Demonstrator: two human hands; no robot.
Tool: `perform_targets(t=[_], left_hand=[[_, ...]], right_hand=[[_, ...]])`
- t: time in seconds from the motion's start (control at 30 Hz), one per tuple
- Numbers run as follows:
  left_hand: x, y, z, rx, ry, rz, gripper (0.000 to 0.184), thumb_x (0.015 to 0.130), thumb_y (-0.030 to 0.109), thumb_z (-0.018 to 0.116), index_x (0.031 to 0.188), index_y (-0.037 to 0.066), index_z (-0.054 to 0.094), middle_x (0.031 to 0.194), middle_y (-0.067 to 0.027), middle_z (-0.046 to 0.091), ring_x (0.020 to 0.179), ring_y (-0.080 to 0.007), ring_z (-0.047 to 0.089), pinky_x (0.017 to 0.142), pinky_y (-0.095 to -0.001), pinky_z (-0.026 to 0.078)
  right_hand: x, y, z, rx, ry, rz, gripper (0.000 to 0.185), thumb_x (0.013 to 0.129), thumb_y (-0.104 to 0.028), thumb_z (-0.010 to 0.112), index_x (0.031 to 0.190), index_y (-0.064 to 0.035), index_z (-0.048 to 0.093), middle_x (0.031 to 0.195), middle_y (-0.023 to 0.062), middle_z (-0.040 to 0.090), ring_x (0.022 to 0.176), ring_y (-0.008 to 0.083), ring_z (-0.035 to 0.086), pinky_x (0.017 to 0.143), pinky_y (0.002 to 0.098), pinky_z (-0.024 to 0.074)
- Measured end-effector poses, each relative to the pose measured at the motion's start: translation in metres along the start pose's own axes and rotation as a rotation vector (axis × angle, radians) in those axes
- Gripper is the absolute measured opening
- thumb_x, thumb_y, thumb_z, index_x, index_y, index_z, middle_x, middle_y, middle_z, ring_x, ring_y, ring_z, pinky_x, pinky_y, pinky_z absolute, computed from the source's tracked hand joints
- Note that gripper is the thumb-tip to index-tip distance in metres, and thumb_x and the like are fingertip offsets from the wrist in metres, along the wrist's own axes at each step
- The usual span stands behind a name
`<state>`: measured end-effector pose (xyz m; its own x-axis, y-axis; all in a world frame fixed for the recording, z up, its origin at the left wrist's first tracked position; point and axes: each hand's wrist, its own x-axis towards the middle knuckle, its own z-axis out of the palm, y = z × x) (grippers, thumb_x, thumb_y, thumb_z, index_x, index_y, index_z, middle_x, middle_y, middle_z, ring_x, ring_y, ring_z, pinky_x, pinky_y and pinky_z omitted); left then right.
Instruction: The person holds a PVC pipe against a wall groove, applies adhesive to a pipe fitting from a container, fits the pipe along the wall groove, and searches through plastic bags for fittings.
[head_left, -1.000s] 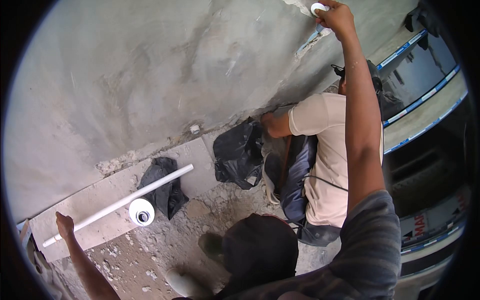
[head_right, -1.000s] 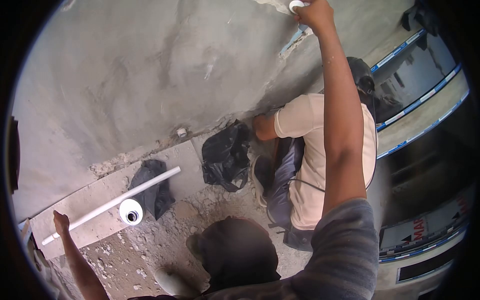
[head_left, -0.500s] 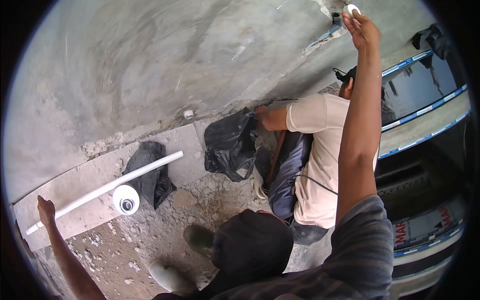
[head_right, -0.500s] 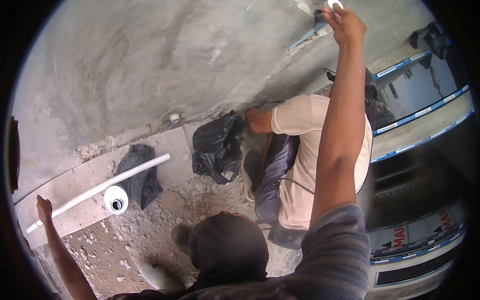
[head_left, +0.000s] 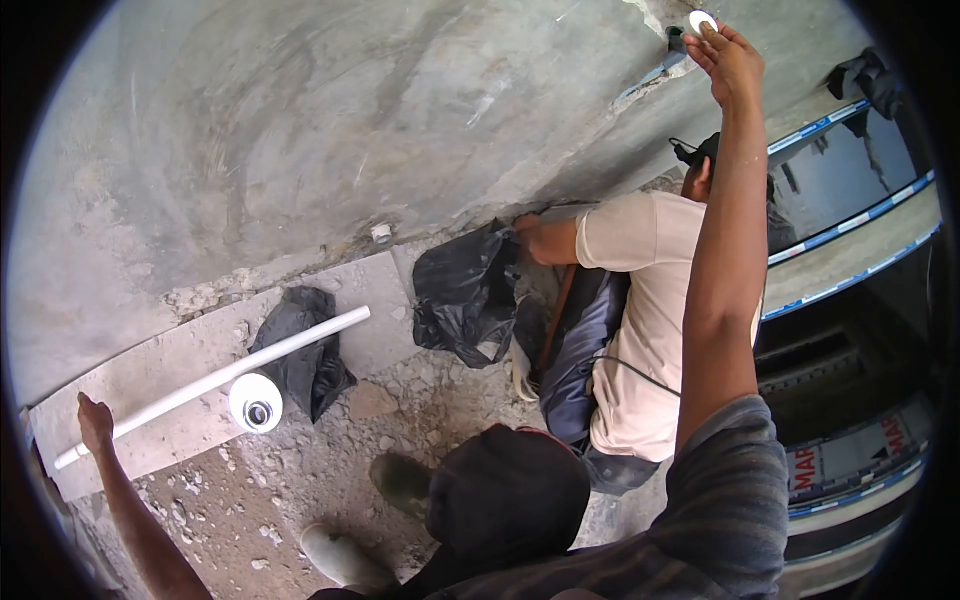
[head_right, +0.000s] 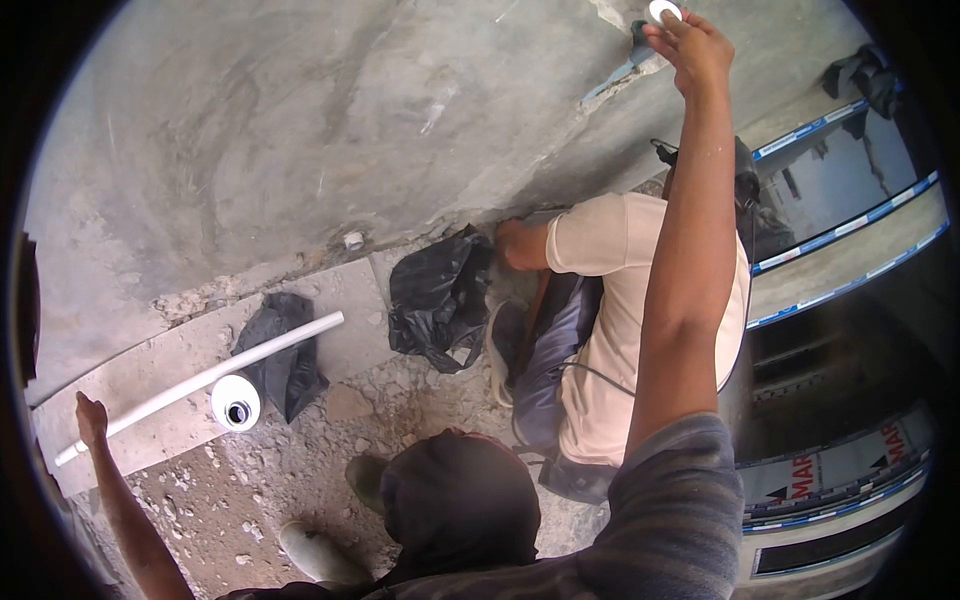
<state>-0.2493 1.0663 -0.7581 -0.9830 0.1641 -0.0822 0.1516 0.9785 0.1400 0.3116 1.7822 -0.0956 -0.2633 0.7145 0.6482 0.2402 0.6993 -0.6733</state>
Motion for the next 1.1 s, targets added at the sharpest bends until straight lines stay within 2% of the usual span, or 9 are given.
perform_targets(t=[0.17, 0.3, 0.47, 0.6, 0.7, 0.8, 0.93, 1.03, 1.1], left_hand=[[0.0, -0.001, 0.003, -0.037, 0.045, 0.055, 0.041, 0.087, 0.012, 0.044, 0.126, -0.001, 0.049, 0.119, -0.033, 0.06, 0.111, -0.0503, 0.057, 0.091, -0.0574, 0.047], [-0.005, 0.008, -0.007, -0.042, 0.011, 0.032, 0.04, 0.088, 0.013, 0.044, 0.125, 0.0, 0.049, 0.121, -0.0308, 0.061, 0.111, -0.0493, 0.059, 0.091, -0.0572, 0.047], [-0.006, 0.01, -0.005, -0.044, 0.017, 0.044, 0.041, 0.087, 0.013, 0.047, 0.127, 0.001, 0.049, 0.12, -0.0282, 0.062, 0.109, -0.0479, 0.061, 0.09, -0.0555, 0.05], [-0.01, 0.017, -0.011, -0.01, 0.008, 0.029, 0.047, 0.086, 0.016, 0.048, 0.131, 0.003, 0.05, 0.124, -0.0261, 0.062, 0.113, -0.0444, 0.061, 0.092, -0.0542, 0.049], [-0.002, 0.008, 0.001, -0.047, 0.154, 0.128, 0.037, 0.084, 0.017, 0.051, 0.118, 0.004, 0.058, 0.118, -0.0254, 0.065, 0.111, -0.0452, 0.061, 0.091, -0.0541, 0.049], [-0.026, 0.046, -0.04, -0.035, 0.072, 0.26, 0.033, 0.087, 0.019, 0.054, 0.116, 0.006, 0.059, 0.116, -0.0248, 0.065, 0.111, -0.0429, 0.061, 0.09, -0.0507, 0.05], [-0.053, 0.098, -0.056, -0.178, -0.096, 0.509, 0.035, 0.086, 0.014, 0.062, 0.12, 0.006, 0.06, 0.112, -0.0217, 0.067, 0.107, -0.0368, 0.064, 0.089, -0.0443, 0.052], [-0.074, 0.116, -0.053, -0.252, -0.259, 0.742, 0.041, 0.081, 0.01, 0.062, 0.122, 0.008, 0.06, 0.119, -0.0182, 0.066, 0.112, -0.0345, 0.063, 0.095, -0.0418, 0.051], [-0.108, 0.147, -0.077, 0.039, -0.338, 0.815, 0.054, 0.082, 0.006, 0.068, 0.133, 0.011, 0.054, 0.138, -0.0122, 0.055, 0.124, -0.0302, 0.056, 0.105, -0.0443, 0.045]], right_hand=[[-0.023, -0.03, 0.028, -0.102, -0.021, -0.102, 0.025, 0.088, -0.002, 0.065, 0.109, 0.0095, 0.059, 0.083, 0.0144, 0.069, 0.059, 0.0195, 0.067, 0.049, 0.0291, 0.056], [-0.019, -0.04, 0.025, -0.301, -0.098, -0.034, 0.031, 0.089, -0.004, 0.066, 0.115, 0.0095, 0.057, 0.088, 0.0159, 0.07, 0.062, 0.0189, 0.068, 0.055, 0.0286, 0.059], [-0.034, -0.009, 0.02, -0.849, -0.087, -0.384, 0.03, 0.085, -0.014, 0.074, 0.114, -0.0083, 0.07, 0.083, 0.0037, 0.069, 0.071, 0.0113, 0.07, 0.061, 0.0253, 0.0519], [-0.046, 0.011, 0.011, -0.396, -0.036, -0.292, 0.034, 0.086, -0.013, 0.075, 0.117, -0.0022, 0.067, 0.088, 0.0076, 0.069, 0.076, 0.0164, 0.071, 0.07, 0.0261, 0.0577], [-0.077, -0.003, 0.012, 0.004, -0.001, -0.187, 0.039, 0.089, -0.012, 0.072, 0.12, 0.0066, 0.059, 0.11, 0.0195, 0.067, 0.099, 0.0298, 0.067, 0.088, 0.039, 0.0571], [-0.073, 0.024, -0.022, 0.357, -0.047, 0.001, 0.03, 0.097, -0.001, 0.056, 0.122, 0.0158, 0.051, 0.12, 0.0298, 0.056, 0.114, 0.0391, 0.059, 0.105, 0.0469, 0.0494], [-0.182, 0.034, -0.012, 0.913, -0.667, 0.253, 0.04, 0.095, -0.001, 0.059, 0.13, 0.0095, 0.045, 0.125, 0.0245, 0.054, 0.115, 0.0352, 0.055, 0.102, 0.0425, 0.0462], [-0.31, 0.028, 0.097, 1.037, -0.684, 0.263, 0.047, 0.09, -0.006, 0.069, 0.13, 0.0015, 0.046, 0.119, 0.019, 0.058, 0.102, 0.0258, 0.059, 0.087, 0.0357, 0.0501], [-0.368, 0.029, 0.165, 0.883, -0.808, 0.263, 0.041, 0.088, -0.004, 0.069, 0.124, -0.0015, 0.049, 0.112, 0.0142, 0.061, 0.09, 0.0202, 0.062, 0.076, 0.0318, 0.0524]])
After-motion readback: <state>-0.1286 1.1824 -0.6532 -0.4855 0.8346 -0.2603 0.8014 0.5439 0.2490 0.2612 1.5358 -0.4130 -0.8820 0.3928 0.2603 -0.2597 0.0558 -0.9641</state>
